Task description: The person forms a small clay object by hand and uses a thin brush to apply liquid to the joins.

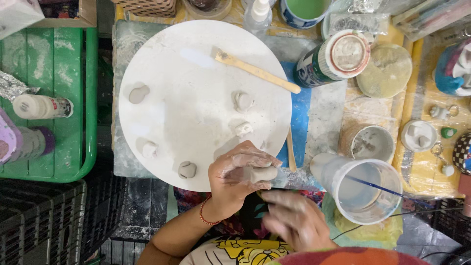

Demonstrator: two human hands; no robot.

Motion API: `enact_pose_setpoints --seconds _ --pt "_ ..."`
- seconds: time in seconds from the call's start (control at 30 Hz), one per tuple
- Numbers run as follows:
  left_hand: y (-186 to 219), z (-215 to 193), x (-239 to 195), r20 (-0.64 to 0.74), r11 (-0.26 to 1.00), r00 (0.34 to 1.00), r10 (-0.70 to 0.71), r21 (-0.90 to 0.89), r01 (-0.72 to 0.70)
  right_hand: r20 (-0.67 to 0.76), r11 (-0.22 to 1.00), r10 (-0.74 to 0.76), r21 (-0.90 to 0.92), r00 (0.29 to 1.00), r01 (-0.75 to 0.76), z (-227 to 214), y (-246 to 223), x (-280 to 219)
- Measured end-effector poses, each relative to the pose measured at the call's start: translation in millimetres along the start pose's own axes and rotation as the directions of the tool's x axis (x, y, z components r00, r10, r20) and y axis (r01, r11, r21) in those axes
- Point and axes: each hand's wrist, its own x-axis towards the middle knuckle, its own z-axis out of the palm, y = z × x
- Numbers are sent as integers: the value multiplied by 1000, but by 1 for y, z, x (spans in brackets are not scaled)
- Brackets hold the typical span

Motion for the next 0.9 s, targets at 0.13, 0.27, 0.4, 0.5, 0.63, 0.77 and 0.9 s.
enact_pose_setpoints --seconds 0.13,0.27,0.4,0.5,0.63,0.77,0.9 --pt "5 4 3 43 993 993 -111 51 108 14 995 39 -97 999 -37 -51 -24 -15" --pt "4 12 9 163 970 986 -37 243 -4 -260 855 44 -489 965 -170 -84 -25 -16" --pt "2 27 15 173 971 982 -82 236 40 -398 575 81 -730 914 -369 -103 -5 -21" --pt "4 33 20 199 889 980 -1 449 -90 -385 519 122 -761 915 -389 -104 17 -28" --pt "2 38 20 186 915 982 -23 401 -54 -313 496 265 -767 912 -407 -98 6 -41" --pt "1 39 16 159 931 986 -51 366 -11 -334 507 273 -747 902 -430 -102 6 -34" --pt "-1 37 13 113 971 991 -65 238 37 -421 603 134 -684 897 -411 -99 -4 -24"
